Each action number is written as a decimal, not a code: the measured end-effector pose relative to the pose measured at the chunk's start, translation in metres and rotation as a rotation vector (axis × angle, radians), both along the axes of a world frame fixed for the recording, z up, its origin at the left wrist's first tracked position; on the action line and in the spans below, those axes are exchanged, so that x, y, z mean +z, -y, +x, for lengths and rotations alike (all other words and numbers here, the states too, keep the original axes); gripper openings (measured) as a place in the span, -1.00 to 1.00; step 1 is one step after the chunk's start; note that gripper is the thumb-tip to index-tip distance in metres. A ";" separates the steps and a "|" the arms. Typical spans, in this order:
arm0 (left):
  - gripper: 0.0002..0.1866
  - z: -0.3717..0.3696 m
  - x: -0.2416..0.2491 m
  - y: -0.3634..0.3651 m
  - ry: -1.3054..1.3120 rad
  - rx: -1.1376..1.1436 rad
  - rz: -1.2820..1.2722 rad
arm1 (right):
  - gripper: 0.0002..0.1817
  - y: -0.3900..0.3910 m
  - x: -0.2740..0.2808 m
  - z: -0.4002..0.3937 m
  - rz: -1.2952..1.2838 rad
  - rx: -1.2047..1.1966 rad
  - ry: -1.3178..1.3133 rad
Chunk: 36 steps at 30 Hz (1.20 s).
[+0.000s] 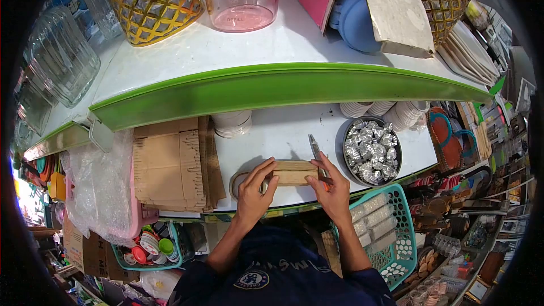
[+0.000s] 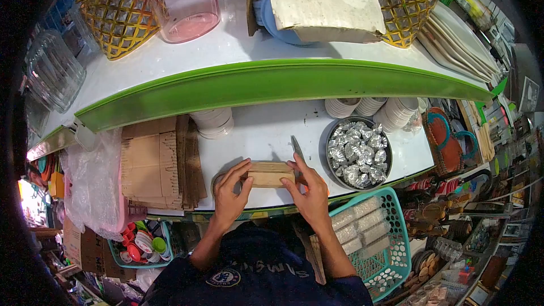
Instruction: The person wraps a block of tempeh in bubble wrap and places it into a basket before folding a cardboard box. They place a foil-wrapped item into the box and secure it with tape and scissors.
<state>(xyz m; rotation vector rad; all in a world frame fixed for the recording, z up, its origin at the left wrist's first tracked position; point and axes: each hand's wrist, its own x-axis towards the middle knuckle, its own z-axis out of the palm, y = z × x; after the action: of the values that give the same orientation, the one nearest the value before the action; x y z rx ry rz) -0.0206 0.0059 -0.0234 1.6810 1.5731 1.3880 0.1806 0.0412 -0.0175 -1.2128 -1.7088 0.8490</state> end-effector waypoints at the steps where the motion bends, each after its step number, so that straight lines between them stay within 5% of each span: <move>1: -0.67 0.000 0.001 0.000 0.000 0.000 -0.001 | -0.29 0.000 -0.001 0.000 -0.001 0.000 0.000; 36: -0.78 0.002 -0.002 0.002 0.033 0.023 0.018 | -0.27 0.001 0.021 -0.004 -0.214 -0.030 -0.045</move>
<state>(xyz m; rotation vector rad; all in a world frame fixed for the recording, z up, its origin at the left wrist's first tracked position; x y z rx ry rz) -0.0185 0.0038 -0.0257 1.6464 1.5708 1.4381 0.1762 0.0406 0.0039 -1.3466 -1.5902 1.0545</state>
